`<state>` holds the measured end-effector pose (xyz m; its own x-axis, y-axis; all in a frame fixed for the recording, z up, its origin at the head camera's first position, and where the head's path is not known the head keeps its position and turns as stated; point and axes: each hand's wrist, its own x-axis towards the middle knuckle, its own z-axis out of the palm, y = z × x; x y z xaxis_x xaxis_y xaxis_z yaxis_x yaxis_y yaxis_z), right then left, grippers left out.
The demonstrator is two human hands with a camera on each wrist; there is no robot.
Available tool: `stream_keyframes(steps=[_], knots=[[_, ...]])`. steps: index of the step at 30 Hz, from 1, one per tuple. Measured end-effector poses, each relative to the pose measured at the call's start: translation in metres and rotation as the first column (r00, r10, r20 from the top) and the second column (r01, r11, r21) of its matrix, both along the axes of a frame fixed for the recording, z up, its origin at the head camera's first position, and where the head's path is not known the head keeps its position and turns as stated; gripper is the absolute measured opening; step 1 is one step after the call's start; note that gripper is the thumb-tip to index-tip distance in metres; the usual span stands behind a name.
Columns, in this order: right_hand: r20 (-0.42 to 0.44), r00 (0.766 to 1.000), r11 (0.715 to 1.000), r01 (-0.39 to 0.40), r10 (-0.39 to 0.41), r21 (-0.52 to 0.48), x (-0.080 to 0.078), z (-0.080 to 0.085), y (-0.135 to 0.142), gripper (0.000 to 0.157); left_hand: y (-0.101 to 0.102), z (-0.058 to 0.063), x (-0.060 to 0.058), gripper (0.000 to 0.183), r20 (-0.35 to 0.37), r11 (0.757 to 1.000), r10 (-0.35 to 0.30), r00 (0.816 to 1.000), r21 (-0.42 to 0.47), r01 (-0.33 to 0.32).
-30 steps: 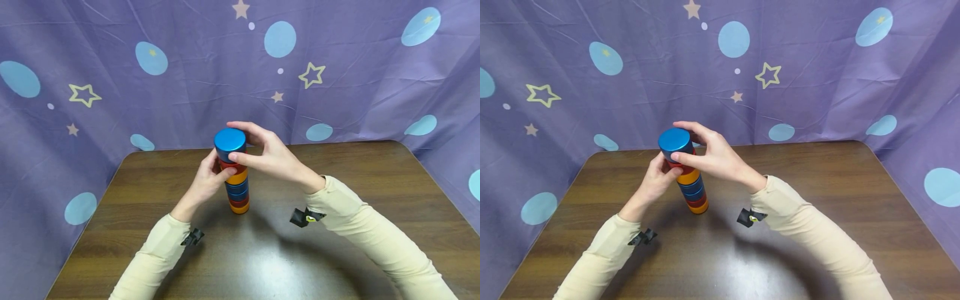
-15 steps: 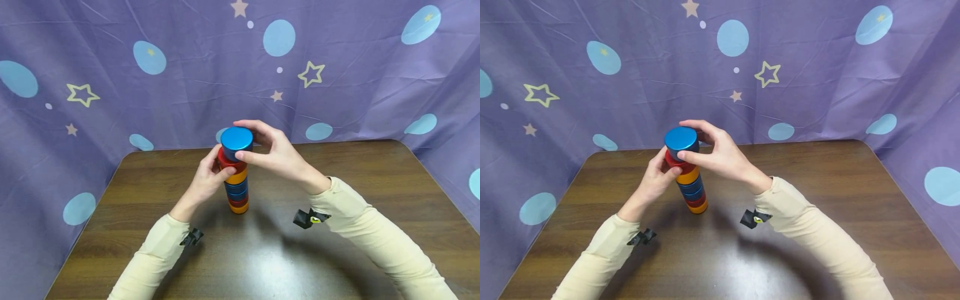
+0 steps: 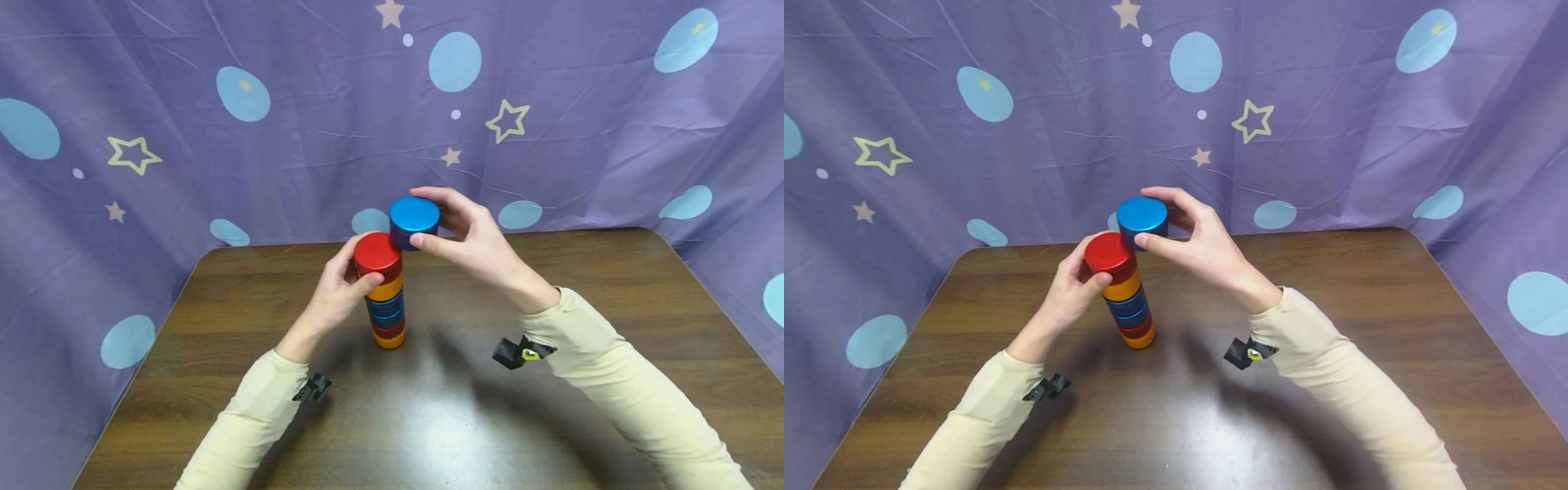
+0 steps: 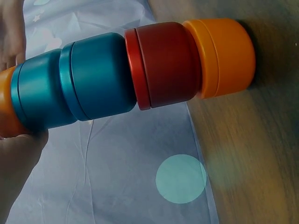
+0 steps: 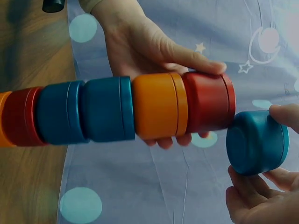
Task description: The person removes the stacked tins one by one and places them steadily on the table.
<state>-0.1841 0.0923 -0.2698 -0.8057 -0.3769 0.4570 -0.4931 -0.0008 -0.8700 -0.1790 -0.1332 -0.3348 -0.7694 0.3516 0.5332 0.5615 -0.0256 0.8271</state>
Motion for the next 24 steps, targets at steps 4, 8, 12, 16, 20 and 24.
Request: stream_keyframes(steps=[4, 8, 12, 16, 20, 24], knots=[[0.025, 1.0, 1.0, 0.018, -0.018, 0.002, -0.002, -0.006, 0.008, 0.053, 0.0, -0.001, 0.0, 0.084, -0.004, 1.0, -0.008, 1.0, 0.01, 0.008], [0.044, 0.999, 0.999, 0.032, -0.033, 0.016, -0.004, -0.014, 0.014, 0.053, 0.001, -0.001, -0.001, 0.085, -0.003, 1.0, -0.014, 1.0, 0.014, 0.014], [0.066, 0.996, 0.998, 0.051, -0.053, 0.032, -0.005, -0.023, 0.02, 0.053, 0.001, -0.002, -0.001, 0.086, 0.003, 1.0, -0.013, 1.0, 0.012, 0.013], [0.087, 0.993, 0.994, 0.079, -0.086, 0.075, -0.006, -0.034, 0.028, 0.054, 0.001, -0.003, -0.002, 0.085, -0.013, 1.0, -0.025, 1.0, 0.019, 0.025], [0.1, 0.986, 0.981, 0.119, -0.135, 0.155, -0.009, -0.051, 0.038, 0.055, 0.001, -0.002, -0.003, 0.084, -0.029, 0.998, -0.039, 0.999, 0.041, 0.04], [0.112, 0.979, 0.966, 0.143, -0.169, 0.214, -0.014, -0.069, 0.048, 0.055, 0.0, -0.002, -0.005, 0.083, -0.026, 0.997, -0.042, 0.999, 0.058, 0.044]])
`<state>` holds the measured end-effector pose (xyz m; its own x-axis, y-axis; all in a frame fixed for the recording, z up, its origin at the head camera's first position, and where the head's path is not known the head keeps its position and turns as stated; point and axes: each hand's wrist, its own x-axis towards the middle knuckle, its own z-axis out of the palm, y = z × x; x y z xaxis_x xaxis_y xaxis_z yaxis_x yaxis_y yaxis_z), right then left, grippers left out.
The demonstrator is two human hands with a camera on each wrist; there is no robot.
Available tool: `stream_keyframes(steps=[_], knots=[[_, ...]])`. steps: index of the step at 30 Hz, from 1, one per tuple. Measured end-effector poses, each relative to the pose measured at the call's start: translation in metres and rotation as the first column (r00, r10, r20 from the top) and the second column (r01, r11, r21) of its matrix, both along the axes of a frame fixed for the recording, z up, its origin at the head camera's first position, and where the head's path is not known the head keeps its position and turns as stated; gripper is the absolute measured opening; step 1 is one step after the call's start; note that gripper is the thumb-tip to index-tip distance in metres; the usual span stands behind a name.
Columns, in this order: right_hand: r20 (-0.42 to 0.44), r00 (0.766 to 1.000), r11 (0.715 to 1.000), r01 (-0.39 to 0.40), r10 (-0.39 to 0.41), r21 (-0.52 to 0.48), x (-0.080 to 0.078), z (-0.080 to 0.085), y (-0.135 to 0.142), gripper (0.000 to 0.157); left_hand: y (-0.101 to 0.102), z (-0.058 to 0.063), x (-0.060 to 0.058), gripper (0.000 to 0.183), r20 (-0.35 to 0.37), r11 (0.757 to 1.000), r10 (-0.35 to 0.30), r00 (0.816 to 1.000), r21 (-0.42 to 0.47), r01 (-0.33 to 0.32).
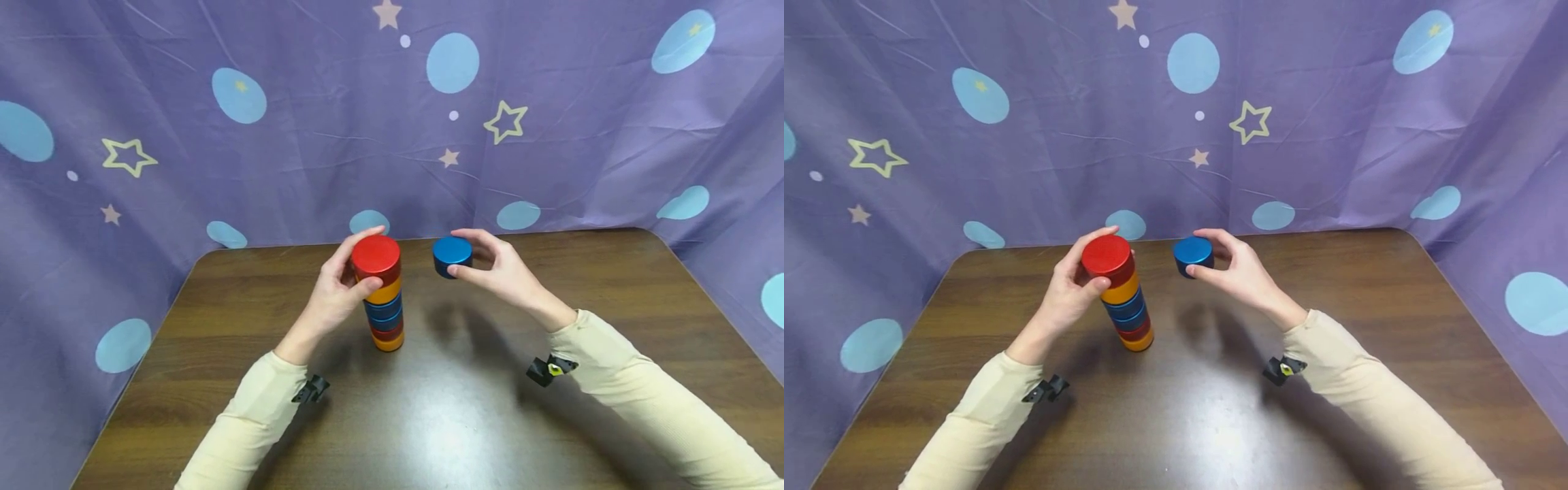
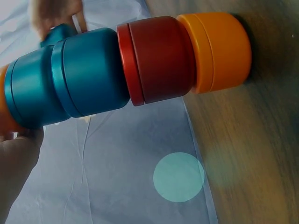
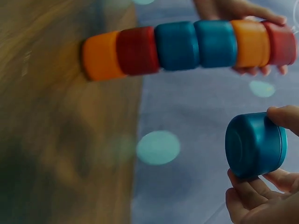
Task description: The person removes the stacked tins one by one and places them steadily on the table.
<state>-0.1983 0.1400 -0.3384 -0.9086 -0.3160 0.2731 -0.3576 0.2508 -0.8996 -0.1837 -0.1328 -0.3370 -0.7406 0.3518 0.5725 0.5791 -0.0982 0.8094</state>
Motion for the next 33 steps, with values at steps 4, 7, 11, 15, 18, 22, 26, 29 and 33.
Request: stream_keyframes(steps=[4, 7, 11, 15, 18, 22, 26, 29, 33], knots=[[0.025, 1.0, 1.0, 0.014, -0.015, 0.015, -0.004, -0.014, 0.006, 0.055, -0.001, 0.0, 0.0, 0.084, -0.001, 1.0, 0.005, 1.0, 0.005, -0.005], [0.045, 0.999, 0.999, 0.025, -0.026, 0.024, -0.007, -0.023, 0.009, 0.056, -0.001, -0.001, 0.0, 0.084, 0.001, 1.0, 0.015, 1.0, 0.006, -0.015], [0.069, 0.997, 0.999, 0.038, -0.04, 0.028, -0.011, -0.034, 0.011, 0.057, -0.002, -0.001, 0.0, 0.084, 0.004, 1.0, 0.016, 1.0, 0.007, -0.016], [0.082, 0.995, 0.999, 0.049, -0.051, 0.022, -0.017, -0.047, 0.012, 0.058, -0.002, -0.002, 0.0, 0.083, 0.001, 1.0, 0.011, 1.0, 0.014, -0.011], [0.101, 0.993, 0.998, 0.063, -0.065, 0.024, -0.023, -0.06, 0.013, 0.058, -0.002, -0.002, 0.0, 0.083, 0.001, 1.0, 0.012, 1.0, 0.016, -0.012], [0.134, 0.987, 0.996, 0.083, -0.088, 0.039, -0.032, -0.074, 0.014, 0.058, -0.002, -0.003, -0.001, 0.082, 0.001, 1.0, 0.009, 1.0, 0.023, -0.009], [0.15, 0.983, 0.994, 0.101, -0.107, 0.051, -0.041, -0.085, 0.013, 0.06, -0.001, -0.004, -0.001, 0.082, 0.001, 1.0, 0.005, 1.0, 0.026, -0.005], [0.161, 0.98, 0.992, 0.109, -0.118, 0.061, -0.047, -0.09, 0.011, 0.061, 0.0, -0.004, -0.001, 0.082, -0.001, 1.0, 0.008, 1.0, 0.023, -0.008], [0.168, 0.978, 0.992, 0.112, -0.119, 0.053, -0.054, -0.094, 0.008, 0.062, 0.001, -0.004, 0.0, 0.083, -0.001, 1.0, 0.017, 1.0, 0.024, -0.017]])
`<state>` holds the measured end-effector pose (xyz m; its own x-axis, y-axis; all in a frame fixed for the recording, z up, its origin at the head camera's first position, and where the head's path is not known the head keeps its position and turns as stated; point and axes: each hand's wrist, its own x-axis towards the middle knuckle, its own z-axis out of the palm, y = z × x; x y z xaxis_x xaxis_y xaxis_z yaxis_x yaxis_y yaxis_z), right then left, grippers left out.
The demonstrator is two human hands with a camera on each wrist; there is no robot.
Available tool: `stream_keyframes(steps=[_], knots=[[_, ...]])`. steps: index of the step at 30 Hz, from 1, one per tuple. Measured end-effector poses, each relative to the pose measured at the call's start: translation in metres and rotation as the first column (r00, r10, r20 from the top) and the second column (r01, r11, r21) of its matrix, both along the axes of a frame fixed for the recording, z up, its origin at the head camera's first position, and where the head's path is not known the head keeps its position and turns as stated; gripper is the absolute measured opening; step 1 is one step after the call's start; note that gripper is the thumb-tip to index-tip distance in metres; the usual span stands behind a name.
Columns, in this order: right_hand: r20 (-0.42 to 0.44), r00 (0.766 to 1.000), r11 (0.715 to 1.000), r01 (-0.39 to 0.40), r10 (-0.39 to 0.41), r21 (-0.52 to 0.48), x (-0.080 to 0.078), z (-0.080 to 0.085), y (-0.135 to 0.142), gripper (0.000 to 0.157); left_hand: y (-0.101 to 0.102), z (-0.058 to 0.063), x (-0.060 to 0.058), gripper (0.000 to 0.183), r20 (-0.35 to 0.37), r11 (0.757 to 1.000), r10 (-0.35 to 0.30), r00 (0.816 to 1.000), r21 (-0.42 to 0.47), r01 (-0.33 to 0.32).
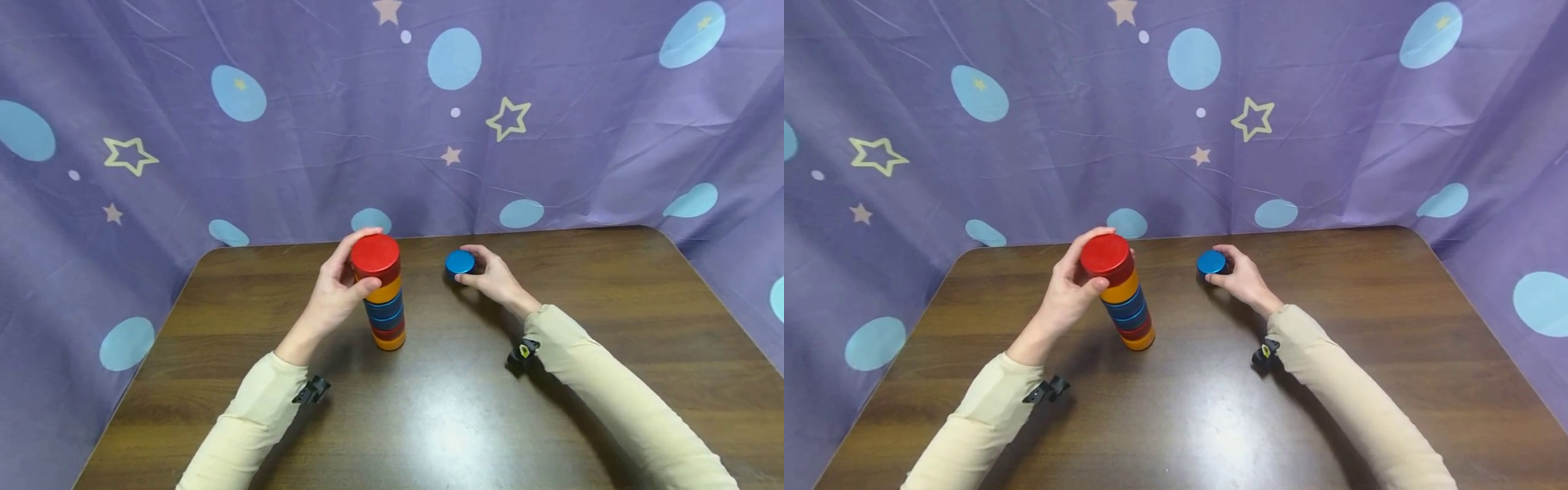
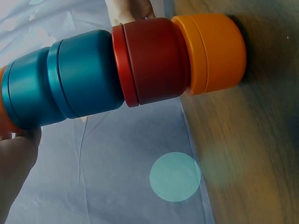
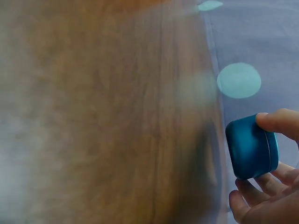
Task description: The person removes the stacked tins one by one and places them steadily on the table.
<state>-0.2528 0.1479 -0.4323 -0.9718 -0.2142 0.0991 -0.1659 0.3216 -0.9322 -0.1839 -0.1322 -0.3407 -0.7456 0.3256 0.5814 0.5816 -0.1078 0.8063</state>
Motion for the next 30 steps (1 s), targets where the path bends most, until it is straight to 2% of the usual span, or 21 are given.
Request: stream_keyframes(steps=[7, 22, 30], knots=[[0.031, 0.999, 1.0, 0.009, -0.009, -0.014, -0.01, -0.008, -0.002, 0.062, 0.001, -0.001, 0.0, 0.082, 0.008, 1.0, -0.009, 1.0, 0.003, 0.009], [0.062, 0.998, 0.999, 0.026, -0.023, -0.044, -0.015, -0.012, -0.006, 0.069, -0.001, -0.001, -0.002, 0.082, -0.007, 1.0, -0.02, 1.0, 0.01, 0.02], [0.036, 0.999, 0.98, -0.003, 0.01, -0.198, -0.014, -0.004, 0.003, 0.07, -0.001, -0.002, -0.001, 0.083, -0.016, 1.0, -0.022, 1.0, 0.0, 0.022]])
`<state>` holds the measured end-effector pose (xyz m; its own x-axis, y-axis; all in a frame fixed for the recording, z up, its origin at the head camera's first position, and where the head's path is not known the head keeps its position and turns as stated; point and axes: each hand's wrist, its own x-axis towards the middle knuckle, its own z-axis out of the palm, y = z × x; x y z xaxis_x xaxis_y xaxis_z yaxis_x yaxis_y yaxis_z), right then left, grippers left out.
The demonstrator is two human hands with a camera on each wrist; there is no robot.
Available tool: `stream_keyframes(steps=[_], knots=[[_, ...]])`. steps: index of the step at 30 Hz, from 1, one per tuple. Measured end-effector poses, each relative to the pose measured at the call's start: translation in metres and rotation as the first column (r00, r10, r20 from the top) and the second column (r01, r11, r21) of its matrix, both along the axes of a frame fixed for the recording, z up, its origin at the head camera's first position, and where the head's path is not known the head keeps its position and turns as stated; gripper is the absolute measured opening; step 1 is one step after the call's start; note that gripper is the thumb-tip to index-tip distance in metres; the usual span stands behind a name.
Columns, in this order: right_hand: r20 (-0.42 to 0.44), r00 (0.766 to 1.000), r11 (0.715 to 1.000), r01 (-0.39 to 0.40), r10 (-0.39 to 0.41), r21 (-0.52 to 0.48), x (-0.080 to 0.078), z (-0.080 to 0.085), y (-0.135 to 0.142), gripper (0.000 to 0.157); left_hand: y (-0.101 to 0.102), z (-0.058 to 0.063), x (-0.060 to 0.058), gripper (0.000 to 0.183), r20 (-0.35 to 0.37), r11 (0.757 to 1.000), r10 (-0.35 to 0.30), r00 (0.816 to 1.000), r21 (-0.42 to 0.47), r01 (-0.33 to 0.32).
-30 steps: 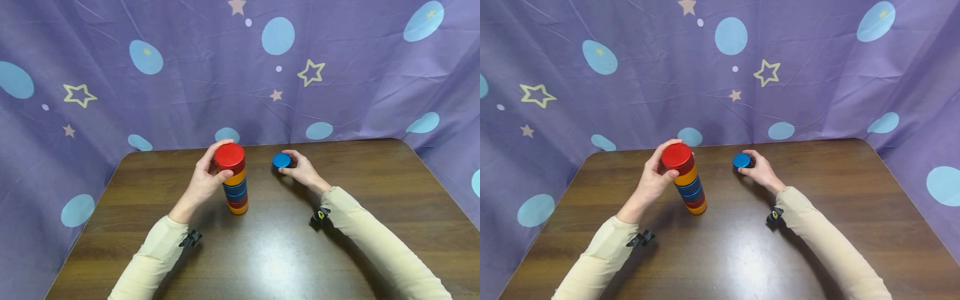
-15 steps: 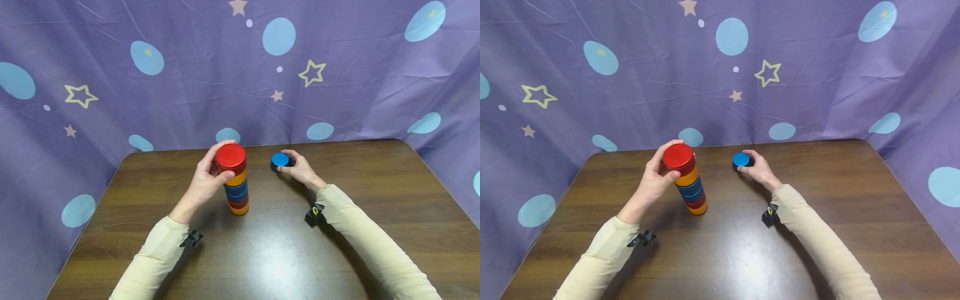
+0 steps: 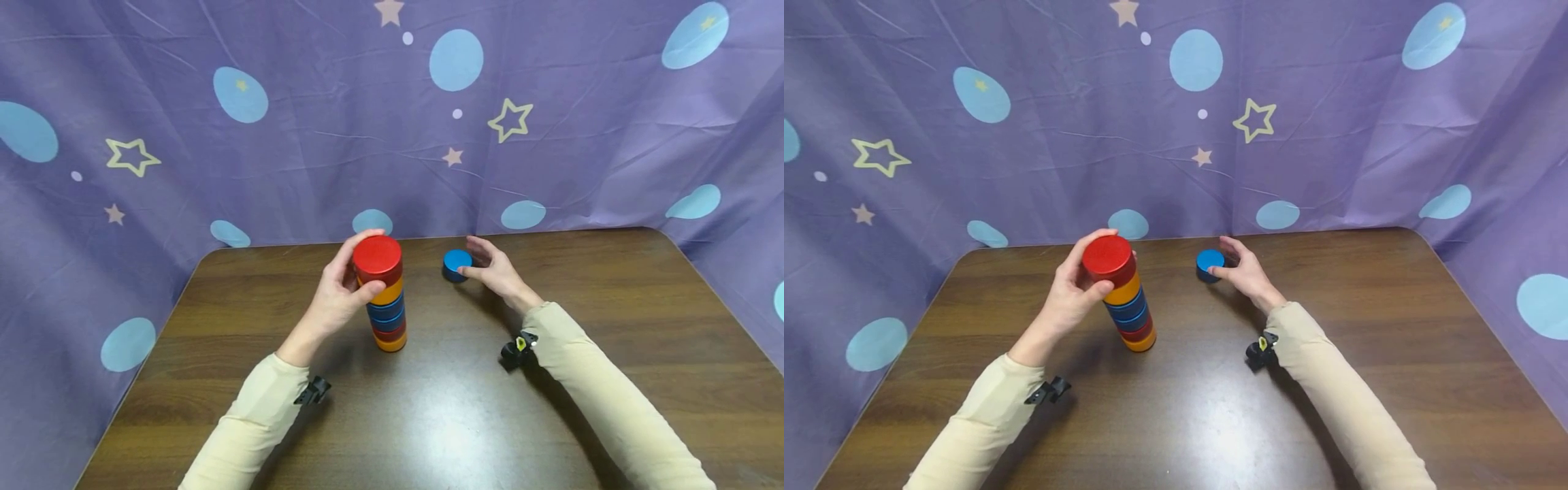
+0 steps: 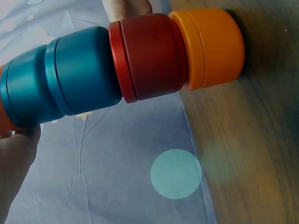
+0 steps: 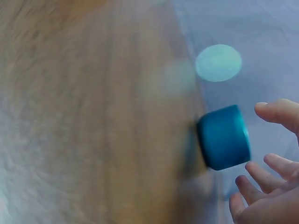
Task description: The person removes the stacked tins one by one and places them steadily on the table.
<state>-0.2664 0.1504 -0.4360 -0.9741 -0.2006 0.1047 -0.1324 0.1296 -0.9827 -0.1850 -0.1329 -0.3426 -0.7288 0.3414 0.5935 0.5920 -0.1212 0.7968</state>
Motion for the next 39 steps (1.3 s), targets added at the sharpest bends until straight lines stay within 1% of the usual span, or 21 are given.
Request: stream_keyframes(steps=[3, 9, 15, 20, 26, 32, 35, 39], knots=[[-0.021, 1.0, 1.0, 0.003, -0.003, -0.023, 0.003, 0.007, 0.004, 0.067, 0.0, 0.001, 0.0, 0.083, -0.004, 1.0, 0.003, 1.0, -0.007, -0.003], [-0.065, 0.998, 0.999, 0.03, -0.028, 0.026, 0.006, 0.019, 0.011, 0.063, 0.001, 0.004, -0.001, 0.082, -0.005, 1.0, -0.004, 1.0, -0.011, 0.003], [-0.043, 0.998, 0.999, 0.039, -0.039, 0.008, 0.011, 0.027, 0.014, 0.06, 0.001, 0.005, -0.003, 0.082, -0.006, 1.0, -0.028, 1.0, -0.009, 0.028], [-0.054, 0.998, 1.0, 0.013, -0.013, -0.016, 0.019, 0.036, 0.011, 0.06, 0.0, 0.004, -0.003, 0.081, 0.001, 0.999, -0.048, 0.999, -0.003, 0.048], [-0.125, 0.992, 0.999, -0.022, 0.019, -0.023, 0.031, 0.05, 0.004, 0.056, -0.001, 0.002, -0.002, 0.079, 0.002, 0.998, -0.059, 0.998, -0.004, 0.059], [-0.183, 0.982, 0.997, -0.057, 0.048, -0.043, 0.042, 0.062, -0.004, 0.055, -0.002, 0.002, 0.001, 0.08, 0.038, 0.997, -0.071, 0.997, -0.009, 0.071], [-0.187, 0.981, 0.996, -0.073, 0.06, -0.06, 0.048, 0.066, -0.009, 0.054, -0.003, 0.001, 0.002, 0.078, 0.065, 0.997, -0.066, 0.996, -0.033, 0.068], [-0.2, 0.976, 0.99, -0.104, 0.082, -0.099, 0.056, 0.07, -0.015, 0.053, -0.005, -0.003, 0.005, 0.073, 0.096, 0.996, -0.039, 0.995, -0.081, 0.046]])
